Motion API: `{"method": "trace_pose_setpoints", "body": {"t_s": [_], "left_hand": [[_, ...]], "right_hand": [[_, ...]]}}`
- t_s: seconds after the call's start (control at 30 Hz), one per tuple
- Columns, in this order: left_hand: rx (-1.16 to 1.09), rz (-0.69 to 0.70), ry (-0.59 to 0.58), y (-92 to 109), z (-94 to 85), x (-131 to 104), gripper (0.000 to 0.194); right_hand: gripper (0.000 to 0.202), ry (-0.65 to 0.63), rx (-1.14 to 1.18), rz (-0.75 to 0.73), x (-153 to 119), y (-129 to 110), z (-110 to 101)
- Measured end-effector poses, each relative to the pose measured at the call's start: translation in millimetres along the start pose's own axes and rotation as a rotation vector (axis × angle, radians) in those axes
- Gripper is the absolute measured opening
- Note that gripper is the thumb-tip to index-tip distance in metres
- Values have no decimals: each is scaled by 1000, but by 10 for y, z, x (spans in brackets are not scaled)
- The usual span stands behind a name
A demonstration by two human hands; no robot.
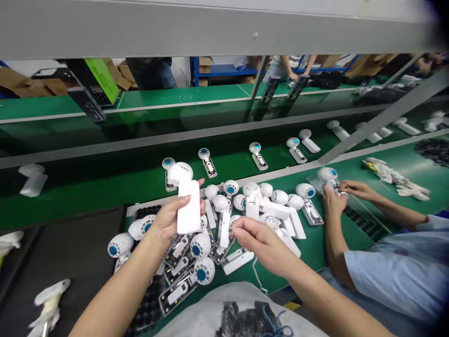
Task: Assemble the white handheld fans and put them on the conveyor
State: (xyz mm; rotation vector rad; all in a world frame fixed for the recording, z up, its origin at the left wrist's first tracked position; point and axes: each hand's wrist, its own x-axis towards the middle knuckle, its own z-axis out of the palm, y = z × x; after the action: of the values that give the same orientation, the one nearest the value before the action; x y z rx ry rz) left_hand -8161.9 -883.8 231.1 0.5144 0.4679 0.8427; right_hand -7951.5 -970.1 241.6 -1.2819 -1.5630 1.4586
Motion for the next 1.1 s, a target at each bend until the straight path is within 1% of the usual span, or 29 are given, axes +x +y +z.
{"method": "trace_pose_setpoints", "body": {"t_s": [0.07, 0.13, 0.2, 0.27, 0.37, 0.4, 0.47, 0.53, 0.6, 0.67, 0.73, 0.83, 0.93, 1.0, 1.1], "left_hand": [[2, -4, 16, -130, 139, -40, 63], [10, -17, 65, -193, 260, -77, 55], [47, -35, 99, -228, 356, -108, 53], [141, -1, 153, -263, 435, -137, 50], [282, 77, 237, -321, 545, -183, 51], [290, 77, 239, -337, 578, -196, 49], [262, 44, 219, -361, 625, -210, 40], [252, 33, 246, -387, 634, -204, 28], [285, 60, 313, -427, 607, -187, 19], [334, 94, 357, -484, 568, -172, 19], [398, 137, 368, -545, 537, -168, 22], [502, 189, 393, -611, 514, -179, 19], [540, 176, 384, -632, 501, -189, 17], [518, 163, 373, -630, 494, -191, 18], [469, 137, 394, -617, 488, -194, 21]], "right_hand": [[21, 5, 13, -38, -51, -8, -22], [21, 23, -10, -72, -83, -9, -34], [20, 38, -54, -93, -99, -17, -31], [20, 43, -98, -115, -106, -35, -16], [19, 46, -154, -159, -113, -70, 11], [18, 48, -172, -174, -117, -79, 19], [18, 54, -208, -202, -126, -92, 30], [18, 61, -245, -224, -130, -94, 41], [18, 71, -279, -241, -126, -87, 57], [18, 78, -306, -259, -116, -77, 79], [17, 73, -320, -272, -105, -71, 104], [18, 42, -331, -264, -99, -77, 138], [20, 11, -342, -242, -106, -85, 162], [19, 4, -348, -227, -110, -80, 172], [19, 15, -357, -206, -104, -59, 178]]}}
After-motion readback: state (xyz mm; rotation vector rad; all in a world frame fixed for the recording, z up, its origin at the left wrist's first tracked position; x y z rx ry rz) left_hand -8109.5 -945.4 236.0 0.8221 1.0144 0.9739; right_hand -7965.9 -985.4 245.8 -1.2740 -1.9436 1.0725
